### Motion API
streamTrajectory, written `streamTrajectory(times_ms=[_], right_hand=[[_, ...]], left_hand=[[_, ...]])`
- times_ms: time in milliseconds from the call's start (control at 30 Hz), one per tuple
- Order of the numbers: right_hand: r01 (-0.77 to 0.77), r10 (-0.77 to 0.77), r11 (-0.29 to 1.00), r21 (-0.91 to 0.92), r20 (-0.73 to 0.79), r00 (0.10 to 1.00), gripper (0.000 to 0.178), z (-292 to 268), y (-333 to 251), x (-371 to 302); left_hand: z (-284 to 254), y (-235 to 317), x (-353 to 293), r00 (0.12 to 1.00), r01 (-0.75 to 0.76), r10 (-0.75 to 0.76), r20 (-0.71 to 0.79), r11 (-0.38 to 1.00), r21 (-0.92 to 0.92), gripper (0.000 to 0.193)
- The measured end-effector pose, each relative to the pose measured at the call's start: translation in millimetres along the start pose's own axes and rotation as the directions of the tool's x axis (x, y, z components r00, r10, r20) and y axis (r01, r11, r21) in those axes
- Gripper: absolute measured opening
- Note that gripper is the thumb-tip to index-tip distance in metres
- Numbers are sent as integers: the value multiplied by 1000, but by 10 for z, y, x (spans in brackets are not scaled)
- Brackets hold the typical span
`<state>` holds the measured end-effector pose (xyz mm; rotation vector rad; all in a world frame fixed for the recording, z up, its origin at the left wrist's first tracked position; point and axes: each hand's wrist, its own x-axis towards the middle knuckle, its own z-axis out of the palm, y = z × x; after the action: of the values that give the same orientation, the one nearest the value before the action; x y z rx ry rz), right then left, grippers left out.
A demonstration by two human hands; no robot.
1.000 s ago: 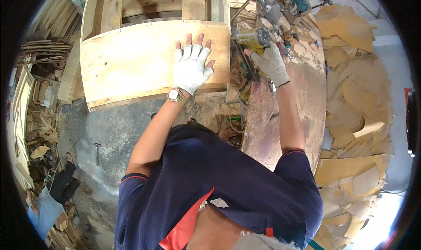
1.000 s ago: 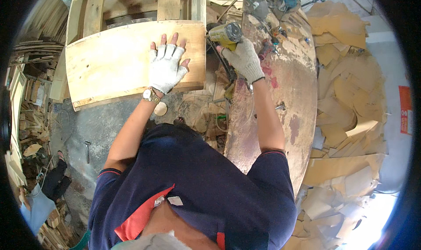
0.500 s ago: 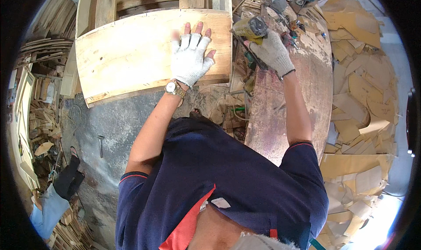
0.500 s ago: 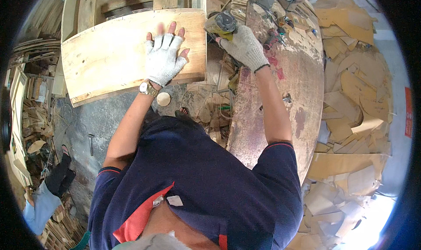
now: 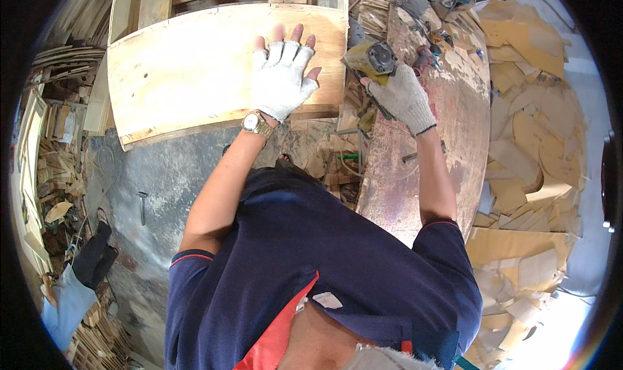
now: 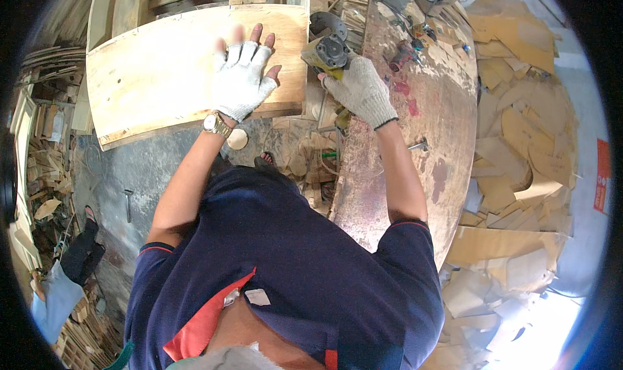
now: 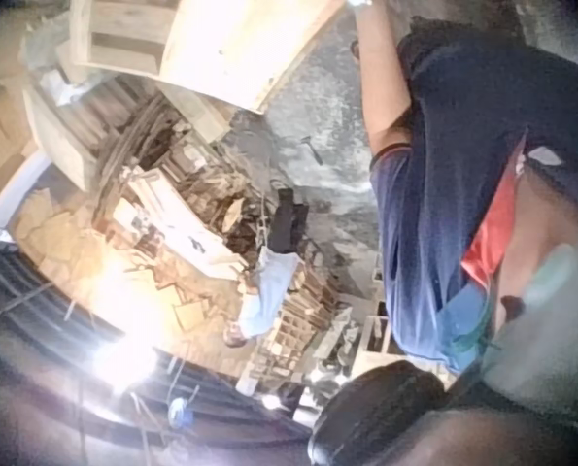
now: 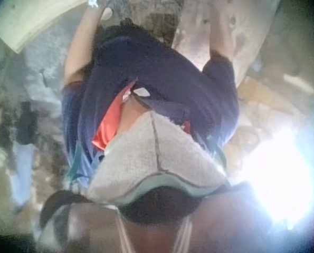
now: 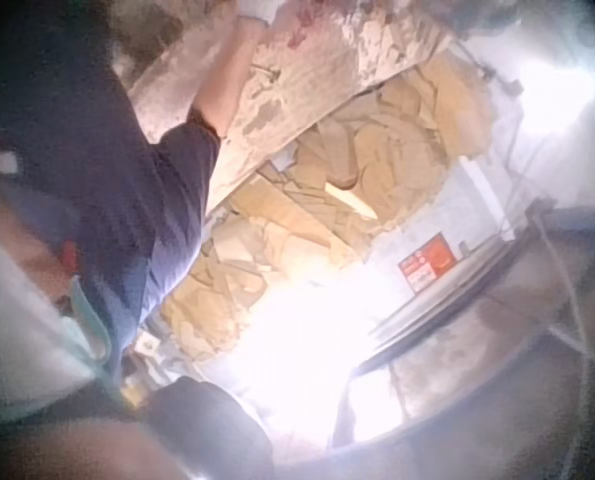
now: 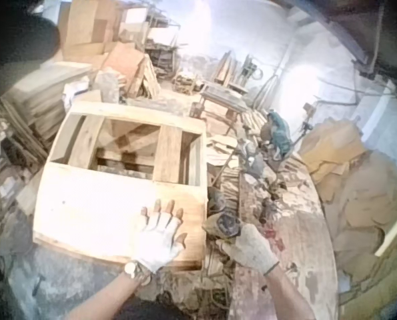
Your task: The person assembles a wooden chair frame using a pneumatic nail gun. They position wooden planks, drive nails into joints, and reposition the frame to attach additional pieces. The person also handles small boxes of fasteners and moves parts around the workbench.
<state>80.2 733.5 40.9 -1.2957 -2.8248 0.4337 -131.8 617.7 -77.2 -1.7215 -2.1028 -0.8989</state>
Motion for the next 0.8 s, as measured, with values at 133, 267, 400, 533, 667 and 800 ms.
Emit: streamTrajectory(times_ms=[133, 267, 400, 533, 667, 800], right_hand=[[139, -137, 989, 56, -34, 990, 46, 47, 52, -104], [51, -52, 979, 196, -3, 999, 43, 122, 83, -158], [62, -58, 984, 165, -26, 998, 42, 148, 75, -168], [48, -50, 997, 68, 29, 998, 49, 154, 70, -246], [65, -61, 974, 218, -24, 998, 56, 288, 37, -480], [-42, 56, 973, 227, -54, 997, 71, 551, -75, -743]], left_hand=[[-19, 3, 9, 1000, 0, 0, 0, 1000, -4, 57], [-17, 0, 6, 1000, 7, -7, 11, 1000, -2, 58], [2, -1, 4, 1000, -2, 2, 19, 1000, 19, 62], [-17, 12, 17, 1000, -12, 12, 24, 1000, 21, 64], [-92, 41, 24, 999, -30, 28, 37, 999, 37, 64], [-148, 24, 11, 990, -79, 70, 120, 994, 70, 66]])
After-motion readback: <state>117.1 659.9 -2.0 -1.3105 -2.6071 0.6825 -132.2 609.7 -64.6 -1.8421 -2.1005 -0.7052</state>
